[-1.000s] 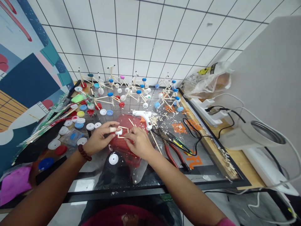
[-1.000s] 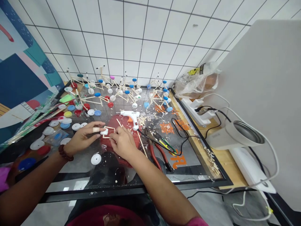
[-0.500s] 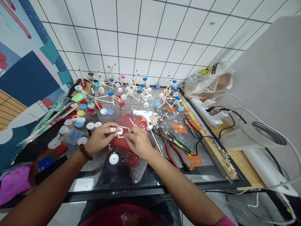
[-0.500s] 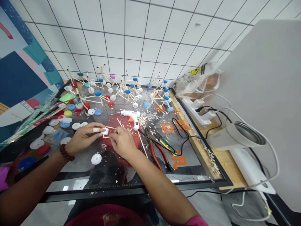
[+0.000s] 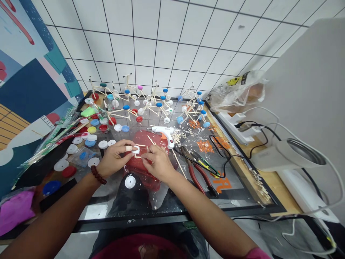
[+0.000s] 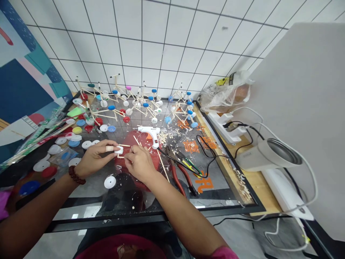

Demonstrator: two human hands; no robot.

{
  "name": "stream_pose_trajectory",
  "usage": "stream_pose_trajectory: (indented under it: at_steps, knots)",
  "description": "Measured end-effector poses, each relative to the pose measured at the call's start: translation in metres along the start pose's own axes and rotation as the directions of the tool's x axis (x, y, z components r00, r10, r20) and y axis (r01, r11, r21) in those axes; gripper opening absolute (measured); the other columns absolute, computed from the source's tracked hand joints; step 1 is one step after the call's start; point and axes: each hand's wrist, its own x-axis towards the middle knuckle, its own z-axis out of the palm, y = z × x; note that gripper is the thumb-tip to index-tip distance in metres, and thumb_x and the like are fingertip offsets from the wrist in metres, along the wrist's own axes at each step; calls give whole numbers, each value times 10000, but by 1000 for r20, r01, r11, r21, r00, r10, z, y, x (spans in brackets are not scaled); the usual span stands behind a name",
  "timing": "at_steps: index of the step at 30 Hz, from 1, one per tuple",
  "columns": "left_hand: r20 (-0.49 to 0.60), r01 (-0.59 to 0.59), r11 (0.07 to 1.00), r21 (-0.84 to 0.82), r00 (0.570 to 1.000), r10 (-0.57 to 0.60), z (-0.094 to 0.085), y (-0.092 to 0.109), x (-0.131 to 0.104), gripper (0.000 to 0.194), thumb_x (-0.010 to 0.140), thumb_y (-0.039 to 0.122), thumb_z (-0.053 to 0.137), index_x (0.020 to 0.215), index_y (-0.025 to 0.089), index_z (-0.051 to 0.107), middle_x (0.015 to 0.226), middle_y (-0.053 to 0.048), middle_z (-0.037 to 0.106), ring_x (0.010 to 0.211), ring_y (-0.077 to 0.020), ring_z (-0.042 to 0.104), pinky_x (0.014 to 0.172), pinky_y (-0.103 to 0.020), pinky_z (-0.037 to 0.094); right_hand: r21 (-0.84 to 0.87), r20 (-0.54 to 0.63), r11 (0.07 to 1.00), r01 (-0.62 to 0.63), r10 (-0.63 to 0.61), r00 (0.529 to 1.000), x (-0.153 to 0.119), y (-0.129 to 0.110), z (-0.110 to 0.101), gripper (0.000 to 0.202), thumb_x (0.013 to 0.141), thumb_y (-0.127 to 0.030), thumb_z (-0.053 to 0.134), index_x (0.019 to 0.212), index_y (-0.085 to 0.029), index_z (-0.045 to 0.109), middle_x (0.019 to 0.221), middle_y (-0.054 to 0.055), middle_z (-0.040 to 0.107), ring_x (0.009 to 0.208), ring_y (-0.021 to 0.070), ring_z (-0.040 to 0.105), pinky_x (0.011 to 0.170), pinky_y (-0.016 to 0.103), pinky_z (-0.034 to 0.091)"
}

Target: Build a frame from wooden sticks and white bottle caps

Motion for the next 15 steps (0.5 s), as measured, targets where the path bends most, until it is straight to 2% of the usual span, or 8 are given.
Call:
stream_pose_trajectory:
  at_steps: [3, 8, 12, 15]
  knots:
    - [-2, 1, 1000, 1, 1000, -1, 0, 0, 0, 168, 864, 261, 632, 967, 221, 758, 1034, -66, 715, 953, -183, 668, 873, -317, 532, 7, 11, 1000, -9, 9, 1000, 0, -2, -2, 166, 895, -221, 582, 918, -203, 746, 862, 44, 592, 836, 183, 538, 765, 322, 374]
    - [-7, 13, 1000, 4, 1000, -13, 0, -1, -1, 169, 861, 282, 637, 963, 229, 760, 1034, -65, 714, 955, -190, 668, 878, -327, 535, 33, -47, 998, -63, 64, 997, -4, 3, -15, 333, 834, -171, 586, 1153, -191, 680, 984, 70, 621, 922, 215, 559, 856, 361, 400]
    - [5, 12, 1000, 9, 1000, -12, -1, -1, -1, 174, 864, 285, 633, 972, 229, 757, 1049, -71, 708, 971, -195, 664, 883, -335, 536, -15, -35, 989, -147, 147, 989, -8, 12, -22, 358, 799, -128, 576, 1135, -185, 686, 935, 71, 608, 922, 229, 560, 835, 354, 417]
    - [1, 14, 1000, 9, 1000, -14, 0, 0, -1, 183, 860, 305, 637, 981, 234, 754, 1053, -69, 707, 973, -200, 664, 888, -346, 539, -55, 13, 986, -158, 159, 987, -7, 11, -22, 313, 834, -148, 577, 1121, -202, 693, 939, 72, 614, 915, 228, 557, 831, 355, 410]
